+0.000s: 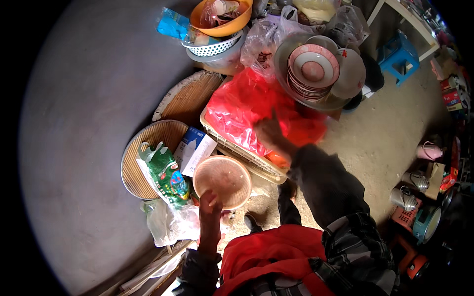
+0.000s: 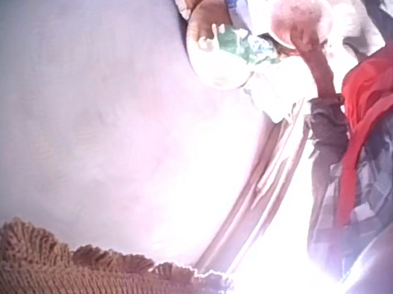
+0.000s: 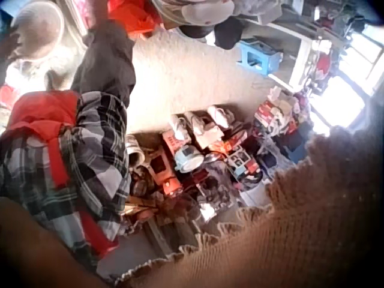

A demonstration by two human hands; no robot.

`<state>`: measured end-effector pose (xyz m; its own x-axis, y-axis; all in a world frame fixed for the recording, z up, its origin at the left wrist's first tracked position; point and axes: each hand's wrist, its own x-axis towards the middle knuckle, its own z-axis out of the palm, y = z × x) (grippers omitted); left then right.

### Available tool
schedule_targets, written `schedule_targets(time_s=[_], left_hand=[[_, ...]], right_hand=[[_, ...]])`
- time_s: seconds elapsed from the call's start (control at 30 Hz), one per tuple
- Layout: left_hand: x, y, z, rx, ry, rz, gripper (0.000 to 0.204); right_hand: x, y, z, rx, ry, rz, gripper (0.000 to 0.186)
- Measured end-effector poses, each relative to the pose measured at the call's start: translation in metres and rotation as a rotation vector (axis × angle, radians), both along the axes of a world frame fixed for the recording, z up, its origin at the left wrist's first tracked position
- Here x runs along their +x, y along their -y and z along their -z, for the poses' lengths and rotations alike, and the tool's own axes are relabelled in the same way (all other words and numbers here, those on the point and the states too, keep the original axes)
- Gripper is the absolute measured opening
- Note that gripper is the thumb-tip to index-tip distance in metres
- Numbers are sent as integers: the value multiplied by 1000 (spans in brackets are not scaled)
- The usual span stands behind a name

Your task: The person retrieves green vegetables from a red plastic bag and washes them under an outdoor tap. They chop the vegetables and garlic cloves on a wooden cutting board using a knife, then add the chopped ingredients to a wok on a stove.

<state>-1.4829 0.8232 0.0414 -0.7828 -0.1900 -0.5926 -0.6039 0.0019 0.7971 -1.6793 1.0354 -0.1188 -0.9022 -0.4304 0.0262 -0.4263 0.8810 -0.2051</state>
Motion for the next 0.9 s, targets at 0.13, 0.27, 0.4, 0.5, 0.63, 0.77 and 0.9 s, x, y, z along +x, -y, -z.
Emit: schedule_targets(time_s=[0.13,0.27,0.4,0.5,0.63,0.77,0.9], left_hand=[[-76,-43,18,-46,113,-85,73],[-115,-37,79,134,51,-211,34],[-153,-19,58,192,-70,-329,10],[-158,4,51,223,-138,-339,13],[-164,-12,48,-166,-236,-445,25],[-174,-26,37,-285,-365,-129,33],[-188,-27,22,-485,-409,-92,34]], right_hand=[[87,42,-53,-252,5,-77,18],[114,56,-75,-457,91,-94,29],[81,-13,-125,-286,368,70,65],[60,-76,-109,-159,403,130,69],[31,-93,-138,-223,492,161,58],[23,-32,-136,-624,-53,58,46],[7,12,-87,-286,492,-235,25]])
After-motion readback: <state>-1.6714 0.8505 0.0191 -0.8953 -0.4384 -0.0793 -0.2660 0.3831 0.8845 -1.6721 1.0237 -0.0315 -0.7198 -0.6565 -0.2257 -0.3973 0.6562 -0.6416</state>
